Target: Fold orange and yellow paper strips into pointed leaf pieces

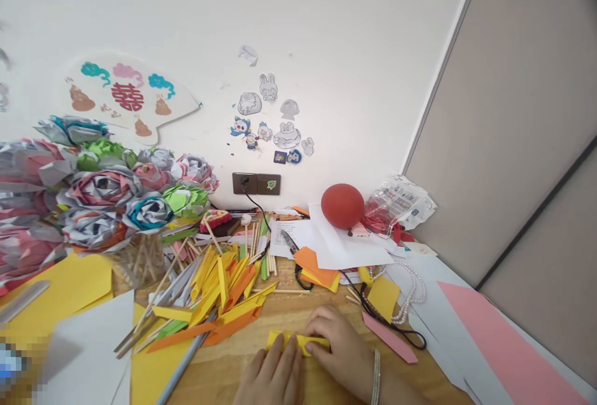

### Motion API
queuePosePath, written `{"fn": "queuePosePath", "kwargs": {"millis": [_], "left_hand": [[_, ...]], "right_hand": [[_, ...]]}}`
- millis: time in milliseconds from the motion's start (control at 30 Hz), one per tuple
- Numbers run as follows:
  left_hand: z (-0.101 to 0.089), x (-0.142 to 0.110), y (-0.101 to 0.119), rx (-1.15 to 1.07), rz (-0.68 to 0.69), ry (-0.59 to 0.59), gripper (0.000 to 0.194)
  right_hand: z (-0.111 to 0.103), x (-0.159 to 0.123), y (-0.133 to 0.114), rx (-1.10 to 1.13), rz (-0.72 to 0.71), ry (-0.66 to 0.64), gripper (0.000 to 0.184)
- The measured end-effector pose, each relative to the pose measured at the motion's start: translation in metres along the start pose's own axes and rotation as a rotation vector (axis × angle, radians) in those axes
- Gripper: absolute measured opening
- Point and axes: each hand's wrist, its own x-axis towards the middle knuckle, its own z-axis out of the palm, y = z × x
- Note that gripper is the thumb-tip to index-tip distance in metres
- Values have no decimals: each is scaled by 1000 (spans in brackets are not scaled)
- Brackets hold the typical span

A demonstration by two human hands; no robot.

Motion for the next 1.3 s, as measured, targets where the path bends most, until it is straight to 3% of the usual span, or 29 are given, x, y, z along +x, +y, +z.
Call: {"fn": "queuePosePath", "kwargs": {"millis": [100, 367, 800, 1300], "left_hand": [[-4, 3, -6, 23, 71, -2, 27], [-6, 2, -9, 88, 94, -14, 33], [-9, 4, -8, 93, 59, -38, 36], [-15, 14, -10, 91, 67, 6, 32]], "right_hand": [[-1, -1, -2, -33, 24, 2, 14], [1, -1, -4, -91, 36, 5, 13], [4, -1, -1, -155, -2, 18, 16], [6, -1, -7, -172, 57, 23, 11]]}}
